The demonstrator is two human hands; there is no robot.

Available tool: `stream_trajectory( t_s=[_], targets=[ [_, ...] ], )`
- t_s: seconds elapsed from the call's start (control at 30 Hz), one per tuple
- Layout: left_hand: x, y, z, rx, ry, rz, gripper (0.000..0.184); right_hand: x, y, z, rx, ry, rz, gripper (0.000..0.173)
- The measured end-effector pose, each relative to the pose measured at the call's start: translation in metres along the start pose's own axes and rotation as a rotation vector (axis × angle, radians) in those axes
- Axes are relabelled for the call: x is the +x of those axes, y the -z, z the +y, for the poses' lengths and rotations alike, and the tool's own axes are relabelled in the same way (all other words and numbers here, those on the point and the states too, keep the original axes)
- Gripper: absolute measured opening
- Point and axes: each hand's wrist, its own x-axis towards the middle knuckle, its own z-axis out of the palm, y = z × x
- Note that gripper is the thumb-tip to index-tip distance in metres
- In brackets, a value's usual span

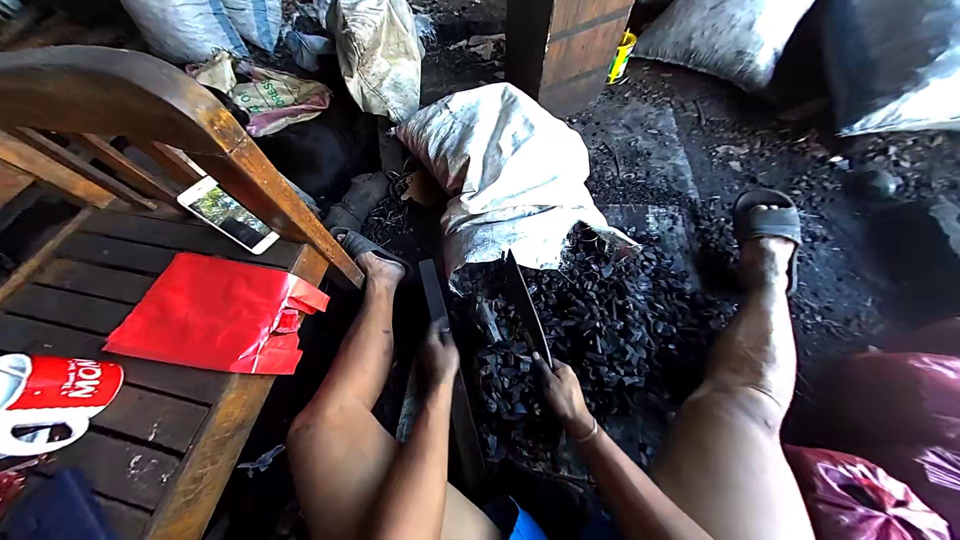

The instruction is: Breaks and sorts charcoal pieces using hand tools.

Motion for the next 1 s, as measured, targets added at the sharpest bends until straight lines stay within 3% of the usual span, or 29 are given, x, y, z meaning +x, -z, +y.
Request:
stream_trajectory(
  t_s=[0.07,0.2,0.27,0.43,0.5,0.53,0.6,0.7,0.8,0.87,0.97,1.0],
  targets=[
    [0.006,0.023,-0.009,0.132,0.159,0.062,0.035,0.001,0.003,0.001,0.04,-0.013,0.023,0.055],
    [-0.01,0.04,-0.014,0.441,0.296,-0.345,0.063,0.004,0.002,0.002,0.066,-0.029,0.033,0.055],
    [-0.022,0.028,-0.018,0.577,0.308,-0.425,0.065,0.001,0.003,0.002,0.053,-0.046,0.014,0.055],
    [-0.026,0.019,-0.014,0.559,0.385,-0.283,0.054,-0.001,0.006,0.005,0.034,-0.049,0.002,0.055],
    [-0.02,0.024,-0.013,0.379,0.418,-0.072,0.038,0.002,0.008,0.002,0.056,-0.044,0.013,0.054],
    [-0.016,0.027,-0.012,0.314,0.376,0.041,0.034,0.004,0.009,0.001,0.07,-0.046,0.022,0.054],
    [-0.009,0.025,-0.02,0.248,0.108,0.169,0.033,0.008,0.011,0.0,0.108,-0.041,0.051,0.052],
    [-0.01,0.02,0.001,0.166,-0.273,-0.077,0.032,0.018,0.011,0.0,0.173,-0.036,0.091,0.053],
    [-0.019,-0.009,0.02,0.101,-0.376,-0.276,0.035,0.021,0.015,0.001,0.208,-0.05,0.118,0.052],
    [-0.021,-0.029,0.036,0.163,-0.282,-0.176,0.049,0.019,0.019,0.002,0.212,-0.062,0.122,0.053],
    [-0.01,-0.064,0.05,0.287,0.018,-0.074,0.104,0.018,0.02,0.008,0.199,-0.076,0.122,0.054],
    [-0.004,-0.074,0.048,0.338,0.095,-0.094,0.115,0.018,0.019,0.007,0.183,-0.077,0.124,0.054]
  ],
)
